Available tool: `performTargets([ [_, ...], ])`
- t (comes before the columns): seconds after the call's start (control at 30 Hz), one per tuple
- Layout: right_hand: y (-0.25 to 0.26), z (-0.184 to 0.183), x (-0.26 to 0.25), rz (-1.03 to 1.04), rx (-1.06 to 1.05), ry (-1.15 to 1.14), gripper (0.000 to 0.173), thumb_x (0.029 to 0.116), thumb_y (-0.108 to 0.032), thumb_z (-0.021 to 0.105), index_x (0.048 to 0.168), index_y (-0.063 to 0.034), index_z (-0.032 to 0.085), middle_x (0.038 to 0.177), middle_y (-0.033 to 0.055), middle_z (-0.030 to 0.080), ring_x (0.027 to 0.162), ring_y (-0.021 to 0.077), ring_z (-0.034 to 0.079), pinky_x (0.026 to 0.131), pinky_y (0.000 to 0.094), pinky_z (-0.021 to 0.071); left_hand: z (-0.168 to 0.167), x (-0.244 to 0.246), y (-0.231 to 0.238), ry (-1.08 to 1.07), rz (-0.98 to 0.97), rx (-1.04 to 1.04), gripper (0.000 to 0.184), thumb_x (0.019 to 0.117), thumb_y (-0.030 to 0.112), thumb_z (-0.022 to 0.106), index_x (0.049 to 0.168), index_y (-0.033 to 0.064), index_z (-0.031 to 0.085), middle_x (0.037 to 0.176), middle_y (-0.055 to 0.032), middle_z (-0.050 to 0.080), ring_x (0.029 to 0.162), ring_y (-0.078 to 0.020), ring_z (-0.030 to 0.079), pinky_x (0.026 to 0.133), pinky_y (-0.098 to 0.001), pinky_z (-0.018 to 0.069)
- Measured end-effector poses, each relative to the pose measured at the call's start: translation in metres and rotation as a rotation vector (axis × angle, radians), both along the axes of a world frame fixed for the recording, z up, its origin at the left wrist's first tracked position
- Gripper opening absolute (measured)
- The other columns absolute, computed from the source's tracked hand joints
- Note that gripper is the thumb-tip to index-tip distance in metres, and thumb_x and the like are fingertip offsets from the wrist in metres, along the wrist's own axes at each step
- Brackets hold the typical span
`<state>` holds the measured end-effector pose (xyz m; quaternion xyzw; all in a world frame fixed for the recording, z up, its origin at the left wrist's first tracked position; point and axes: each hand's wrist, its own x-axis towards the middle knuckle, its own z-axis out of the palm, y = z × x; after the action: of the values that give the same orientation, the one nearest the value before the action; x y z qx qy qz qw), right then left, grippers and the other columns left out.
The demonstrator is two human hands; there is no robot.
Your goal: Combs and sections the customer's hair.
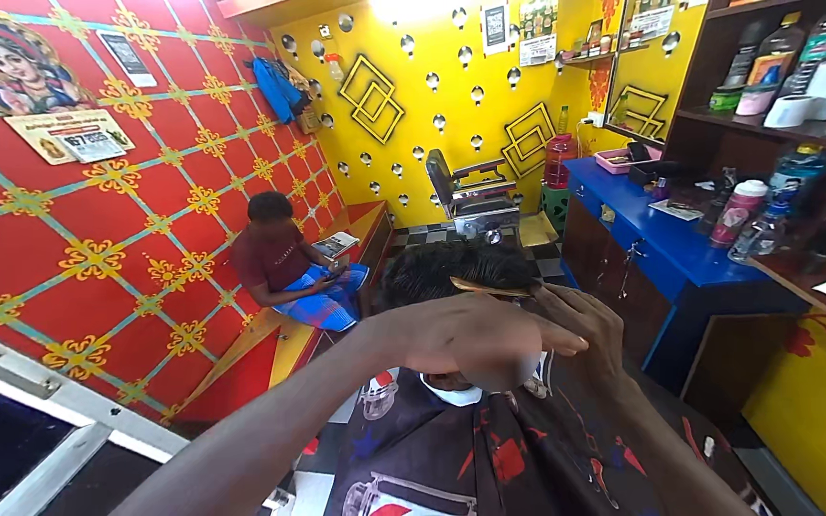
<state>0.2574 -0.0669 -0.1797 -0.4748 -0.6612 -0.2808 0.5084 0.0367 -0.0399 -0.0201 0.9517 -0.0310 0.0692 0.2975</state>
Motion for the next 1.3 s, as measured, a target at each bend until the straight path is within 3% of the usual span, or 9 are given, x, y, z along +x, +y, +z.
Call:
performTargets([
  [0.13,0.001,0.008,0.001,-0.02,-0.057,0.013,0.027,0.0941,-0.016,0.055,0.105,-0.009,0.079,0.105,0.0107,0.077,0.089,0.0289,0.075,0.068,0.044,0.0585,-0.006,0.012,0.019,0.046,0.059,-0.081,0.09,0.1029,0.068,0.008,0.141,0.0056,0.061,0.139,-0.0046,0.064,0.134,-0.0135,0.055,0.118,-0.0378,0.0398],
  [0.27,-0.001,0.009,0.001,0.031,-0.177,0.197,0.021,0.0924,-0.013,0.058,0.1,-0.007,0.077,0.087,0.0081,0.074,0.068,0.0256,0.07,0.056,0.0475,0.0537,0.005,0.021,0.034,0.053,0.037,-0.265,0.092,0.1042,0.062,0.0,0.145,-0.0026,0.052,0.143,-0.0149,0.059,0.133,-0.0223,0.057,0.115,-0.0386,0.0436],
  [0.37,-0.003,0.004,-0.003,0.2,-0.165,0.53,0.022,0.0997,-0.018,0.06,0.113,-0.0041,0.07,0.091,0.0015,0.073,0.073,0.0095,0.07,0.063,0.0293,0.0601,0.005,0.028,0.05,0.084,0.065,-0.499,0.096,0.1017,0.066,-0.003,0.15,-0.0012,0.046,0.148,-0.0167,0.053,0.133,-0.0253,0.056,0.114,-0.0412,0.044],
  [0.43,-0.008,0.002,-0.009,0.351,-0.053,0.746,0.025,0.1029,-0.019,0.058,0.121,-0.0027,0.063,0.096,0.0004,0.073,0.078,0.0082,0.071,0.067,0.0254,0.062,0.005,0.03,0.056,0.098,0.091,-0.628,0.097,0.1001,0.069,-0.002,0.151,0.0008,0.045,0.152,-0.0165,0.049,0.134,-0.0276,0.054,0.113,-0.0439,0.0443],
  [0.53,-0.016,0.001,-0.013,0.333,0.066,0.547,0.023,0.1071,-0.028,0.055,0.112,-0.0092,0.068,0.1,-0.0036,0.071,0.093,0.004,0.069,0.082,0.023,0.0588,0.007,0.032,0.06,0.124,0.106,-0.726,0.096,0.1,0.069,-0.001,0.153,0.0023,0.041,0.152,-0.017,0.047,0.135,-0.0277,0.053,0.113,-0.0441,0.0437],
  [0.6,-0.019,0.005,-0.016,0.24,0.021,0.358,0.026,0.1067,-0.026,0.051,0.109,-0.0132,0.074,0.105,0.0005,0.072,0.099,0.0091,0.067,0.086,0.0298,0.0555,0.008,0.034,0.057,0.137,0.133,-0.751,0.096,0.1001,0.069,-0.001,0.154,0.0021,0.041,0.153,-0.0179,0.047,0.136,-0.0276,0.052,0.114,-0.0435,0.0423],
  [0.67,-0.019,0.01,-0.021,0.162,-0.024,0.263,0.027,0.103,-0.019,0.052,0.109,-0.0119,0.077,0.104,0.0052,0.073,0.097,0.0153,0.067,0.086,0.0377,0.0536,0.008,0.035,0.054,0.155,0.134,-0.756,0.096,0.1001,0.069,-0.001,0.154,0.0022,0.04,0.154,-0.0183,0.046,0.138,-0.0288,0.05,0.115,-0.0455,0.0411],
  [0.8,-0.016,0.013,-0.02,0.105,-0.07,0.178,0.029,0.1018,-0.018,0.05,0.107,-0.0111,0.077,0.101,0.0059,0.072,0.096,0.0196,0.067,0.087,0.0408,0.0521,0.006,0.037,0.054,0.155,0.086,-0.735,0.095,0.1012,0.067,-0.003,0.153,-0.0006,0.04,0.152,-0.0194,0.047,0.137,-0.0278,0.051,0.115,-0.0441,0.0407],
  [1.3,-0.016,0.018,-0.016,0.055,-0.077,0.082,0.029,0.1003,-0.016,0.049,0.106,-0.0133,0.078,0.09,0.0041,0.068,0.087,0.0199,0.065,0.08,0.038,0.0515,0.005,0.037,0.053,0.151,0.073,-0.693,0.094,0.1025,0.064,-0.004,0.15,-0.0023,0.043,0.147,-0.0199,0.051,0.132,-0.0266,0.055,0.114,-0.0438,0.0417],
])
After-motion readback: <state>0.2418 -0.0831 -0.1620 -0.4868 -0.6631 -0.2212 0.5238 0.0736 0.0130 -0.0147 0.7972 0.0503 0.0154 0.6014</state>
